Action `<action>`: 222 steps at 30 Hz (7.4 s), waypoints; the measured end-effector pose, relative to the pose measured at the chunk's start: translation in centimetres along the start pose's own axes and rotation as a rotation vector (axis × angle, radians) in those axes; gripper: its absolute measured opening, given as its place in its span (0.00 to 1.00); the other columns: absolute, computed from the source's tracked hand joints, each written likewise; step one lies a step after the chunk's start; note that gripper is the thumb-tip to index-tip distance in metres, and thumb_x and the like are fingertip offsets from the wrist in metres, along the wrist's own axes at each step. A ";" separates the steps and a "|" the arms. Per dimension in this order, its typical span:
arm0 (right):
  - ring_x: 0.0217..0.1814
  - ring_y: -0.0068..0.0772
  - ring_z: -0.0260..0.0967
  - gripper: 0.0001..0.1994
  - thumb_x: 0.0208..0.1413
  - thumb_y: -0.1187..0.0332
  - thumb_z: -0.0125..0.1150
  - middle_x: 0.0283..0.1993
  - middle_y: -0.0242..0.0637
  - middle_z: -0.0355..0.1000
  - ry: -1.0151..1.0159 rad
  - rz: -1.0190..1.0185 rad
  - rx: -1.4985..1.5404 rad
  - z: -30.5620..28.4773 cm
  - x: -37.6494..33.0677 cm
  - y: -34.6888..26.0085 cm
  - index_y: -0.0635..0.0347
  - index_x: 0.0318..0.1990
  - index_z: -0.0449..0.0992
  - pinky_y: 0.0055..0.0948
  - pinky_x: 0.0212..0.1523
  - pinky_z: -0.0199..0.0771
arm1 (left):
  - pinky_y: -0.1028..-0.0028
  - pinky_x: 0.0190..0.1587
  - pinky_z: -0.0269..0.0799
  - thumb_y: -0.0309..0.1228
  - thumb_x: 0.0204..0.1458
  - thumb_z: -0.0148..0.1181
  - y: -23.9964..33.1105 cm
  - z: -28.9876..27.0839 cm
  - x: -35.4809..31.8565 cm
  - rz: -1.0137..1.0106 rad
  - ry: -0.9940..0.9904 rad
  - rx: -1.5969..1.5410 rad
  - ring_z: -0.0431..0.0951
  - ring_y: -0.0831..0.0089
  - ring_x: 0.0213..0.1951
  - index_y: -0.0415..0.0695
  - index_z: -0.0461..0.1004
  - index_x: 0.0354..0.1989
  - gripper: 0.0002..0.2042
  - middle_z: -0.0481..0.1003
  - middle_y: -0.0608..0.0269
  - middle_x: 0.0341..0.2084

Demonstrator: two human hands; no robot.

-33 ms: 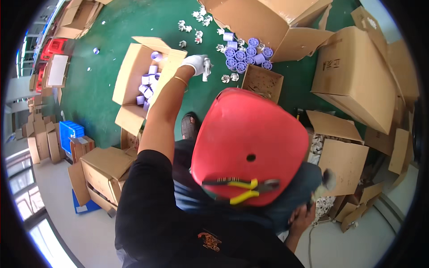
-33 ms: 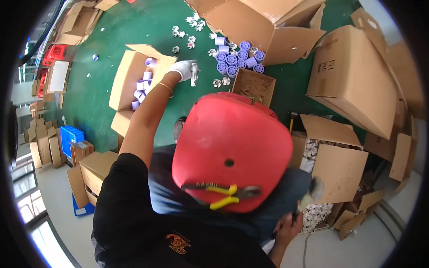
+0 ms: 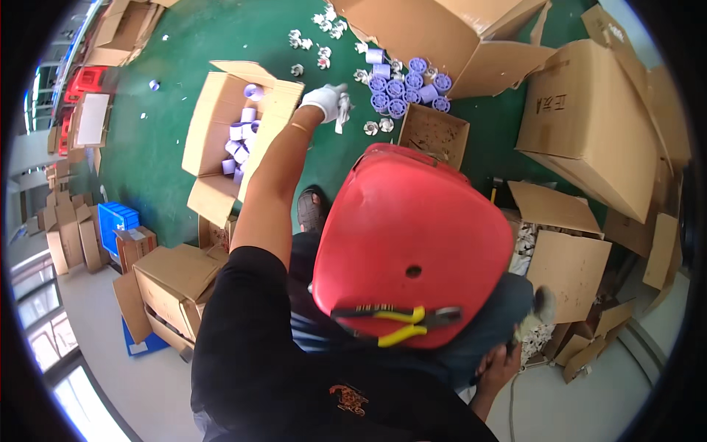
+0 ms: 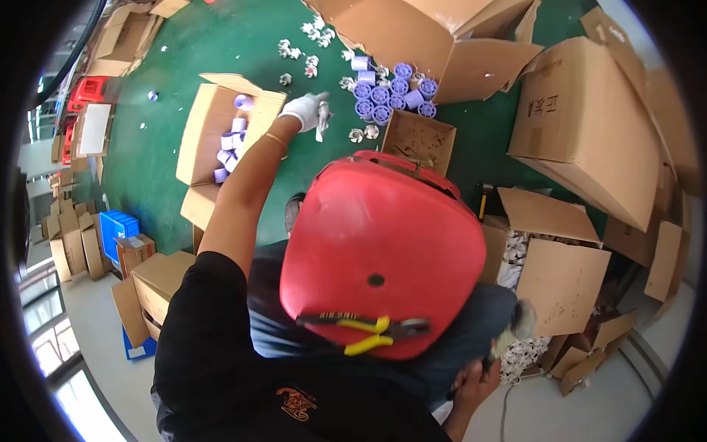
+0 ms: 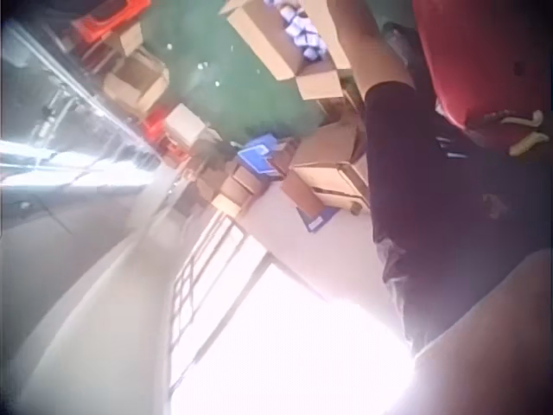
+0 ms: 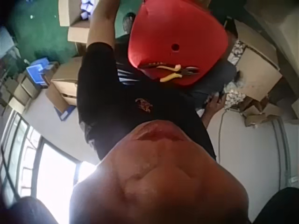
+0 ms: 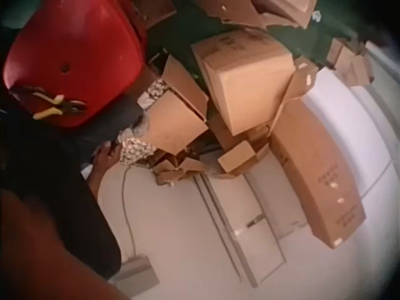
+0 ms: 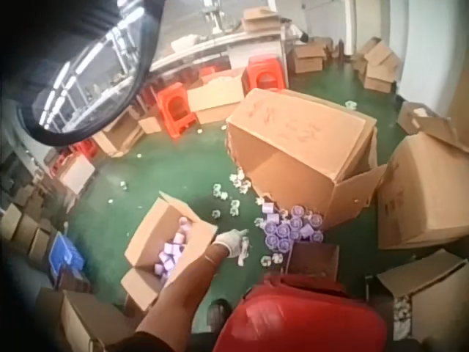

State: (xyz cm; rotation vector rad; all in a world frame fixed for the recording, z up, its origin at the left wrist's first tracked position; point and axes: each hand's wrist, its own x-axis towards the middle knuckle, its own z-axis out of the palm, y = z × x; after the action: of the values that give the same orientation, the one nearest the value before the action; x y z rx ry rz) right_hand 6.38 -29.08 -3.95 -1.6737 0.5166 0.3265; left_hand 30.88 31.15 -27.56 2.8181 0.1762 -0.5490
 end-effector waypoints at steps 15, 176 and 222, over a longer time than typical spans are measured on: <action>0.11 0.15 0.48 0.26 0.60 0.67 0.50 0.23 0.29 0.61 0.164 0.094 -0.172 2.2 -0.2 -1.5 0.64 0.66 0.60 0.17 0.10 0.48 | 0.54 0.32 0.77 0.34 0.51 0.57 9.3 9.7 7.7 -0.131 0.120 0.079 0.79 0.49 0.30 0.41 0.68 0.45 0.15 0.69 0.43 0.43; 0.12 0.14 0.48 0.17 0.70 0.59 0.43 0.20 0.27 0.59 -0.147 -0.257 0.011 -0.2 4.6 1.8 0.61 0.56 0.68 0.16 0.10 0.49 | 0.80 0.35 0.72 0.20 0.48 0.51 -6.8 -15.8 -29.0 -0.168 1.628 -0.881 0.76 0.74 0.30 0.41 0.73 0.37 0.09 0.79 0.61 0.29; 0.10 0.14 0.43 0.24 0.70 0.57 0.38 0.18 0.26 0.54 -0.155 -0.086 0.069 0.4 3.1 -0.2 0.63 0.67 0.59 0.15 0.09 0.45 | 0.72 0.40 0.74 0.28 0.54 0.56 9.5 -14.2 -13.8 0.090 0.526 -0.311 0.80 0.68 0.36 0.38 0.72 0.49 0.15 0.79 0.59 0.35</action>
State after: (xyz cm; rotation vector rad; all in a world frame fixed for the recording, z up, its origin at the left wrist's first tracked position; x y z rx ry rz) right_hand 9.14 -29.08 -5.36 -1.5842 0.3358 0.3684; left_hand 24.80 25.06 -7.37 2.5811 0.2099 0.2324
